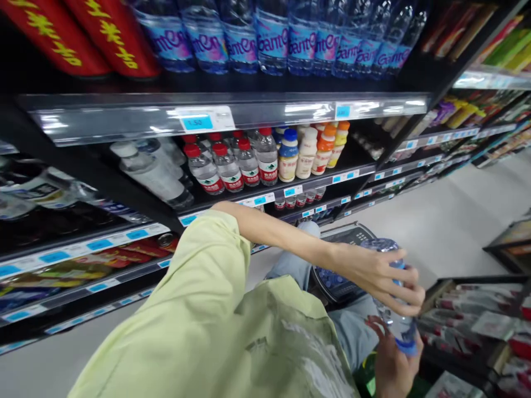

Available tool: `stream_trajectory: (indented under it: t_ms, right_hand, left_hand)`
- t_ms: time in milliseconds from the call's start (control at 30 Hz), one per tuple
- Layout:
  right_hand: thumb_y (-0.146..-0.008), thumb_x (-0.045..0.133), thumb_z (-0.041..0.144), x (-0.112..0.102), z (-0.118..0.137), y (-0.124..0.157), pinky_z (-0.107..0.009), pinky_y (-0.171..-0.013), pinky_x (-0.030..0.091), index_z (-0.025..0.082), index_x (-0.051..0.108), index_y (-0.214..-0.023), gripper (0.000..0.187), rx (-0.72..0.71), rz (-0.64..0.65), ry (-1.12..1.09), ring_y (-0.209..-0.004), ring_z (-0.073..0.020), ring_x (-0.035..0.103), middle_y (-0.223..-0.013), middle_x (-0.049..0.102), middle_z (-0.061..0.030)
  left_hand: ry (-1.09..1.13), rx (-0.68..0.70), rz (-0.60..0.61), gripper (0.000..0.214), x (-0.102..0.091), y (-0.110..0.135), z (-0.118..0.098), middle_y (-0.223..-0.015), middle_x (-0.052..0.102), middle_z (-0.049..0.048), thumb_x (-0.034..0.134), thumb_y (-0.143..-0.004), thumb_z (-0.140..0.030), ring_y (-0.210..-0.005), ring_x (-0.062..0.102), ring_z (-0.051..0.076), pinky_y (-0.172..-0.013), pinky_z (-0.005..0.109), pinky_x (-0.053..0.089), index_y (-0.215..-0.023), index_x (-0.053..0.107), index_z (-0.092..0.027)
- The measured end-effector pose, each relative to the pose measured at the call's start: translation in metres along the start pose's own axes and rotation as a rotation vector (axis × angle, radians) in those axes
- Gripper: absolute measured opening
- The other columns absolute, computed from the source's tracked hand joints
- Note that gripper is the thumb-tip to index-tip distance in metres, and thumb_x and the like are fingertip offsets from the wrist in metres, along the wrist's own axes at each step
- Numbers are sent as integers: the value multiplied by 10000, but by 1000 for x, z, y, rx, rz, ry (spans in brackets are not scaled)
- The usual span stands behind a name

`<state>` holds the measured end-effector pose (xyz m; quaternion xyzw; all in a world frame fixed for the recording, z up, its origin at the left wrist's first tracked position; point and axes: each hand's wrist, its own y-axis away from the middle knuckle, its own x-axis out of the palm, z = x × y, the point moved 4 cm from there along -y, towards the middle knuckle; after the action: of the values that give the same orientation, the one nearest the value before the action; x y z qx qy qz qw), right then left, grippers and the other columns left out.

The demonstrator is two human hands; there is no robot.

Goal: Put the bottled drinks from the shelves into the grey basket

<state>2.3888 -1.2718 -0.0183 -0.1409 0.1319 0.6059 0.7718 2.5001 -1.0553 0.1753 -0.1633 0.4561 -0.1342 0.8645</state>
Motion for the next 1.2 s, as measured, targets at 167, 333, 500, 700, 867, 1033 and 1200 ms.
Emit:
stream_trajectory:
  t_ms: [167,333,500,700,867,1033,1200]
  right_hand:
    - [-746,783,470,-42,35,0,-475,-678,605,316,675,-1115,414,-130,-356,-253,-717,-254,649,-1025,659,-51]
    - [-761,859,489,-34,54,-14,-297,-621,501,220,695,-967,376,-126,-275,-78,-715,-191,609,-889,672,-32]
    - [-827,793,482,-2,53,-33,-294,-605,385,227,555,-670,382,-28,-94,-131,-613,-150,474,-641,529,29]
    - [-673,723,385,46,29,-51,-290,-562,277,247,454,-594,312,231,55,-510,-555,-134,348,-560,387,57]
    - [-619,705,348,75,15,-58,-278,-546,247,253,412,-611,308,368,142,-643,-550,-127,297,-566,376,63]
    - [-600,703,372,84,11,-64,-269,-527,198,253,436,-613,293,404,218,-593,-549,-123,292,-557,381,63]
    - [-614,692,369,90,10,-69,-273,-524,188,249,441,-615,279,400,274,-585,-547,-113,304,-571,386,61]
  left_hand:
    - [271,-318,112,519,18,21,-15,-1410,649,79,667,-1002,-202,-1158,638,236,-962,396,547,-1477,612,-404]
    - [825,-667,248,873,52,53,-65,-1418,614,153,868,-829,-304,-1236,667,318,-991,409,593,-1620,499,-271]
    - [1410,-1051,263,999,68,73,-132,-1430,595,102,964,-700,-439,-1231,707,308,-1087,420,598,-1594,544,-290]
    - [1499,-1216,225,563,55,79,-126,-1355,681,101,777,-950,-489,-1243,696,273,-1150,439,559,-1442,679,-233]
    - [1424,-1276,46,297,36,80,-78,-1206,733,61,588,-1067,-400,-1027,731,201,-991,363,614,-1262,739,-234]
    - [1487,-1456,105,394,57,98,-101,-1289,732,98,620,-1020,-437,-1097,739,241,-965,386,634,-1353,684,-236]
    - [1886,-1403,164,559,90,116,-181,-1081,798,76,481,-1056,-667,-1030,751,255,-940,390,639,-1265,728,-210]
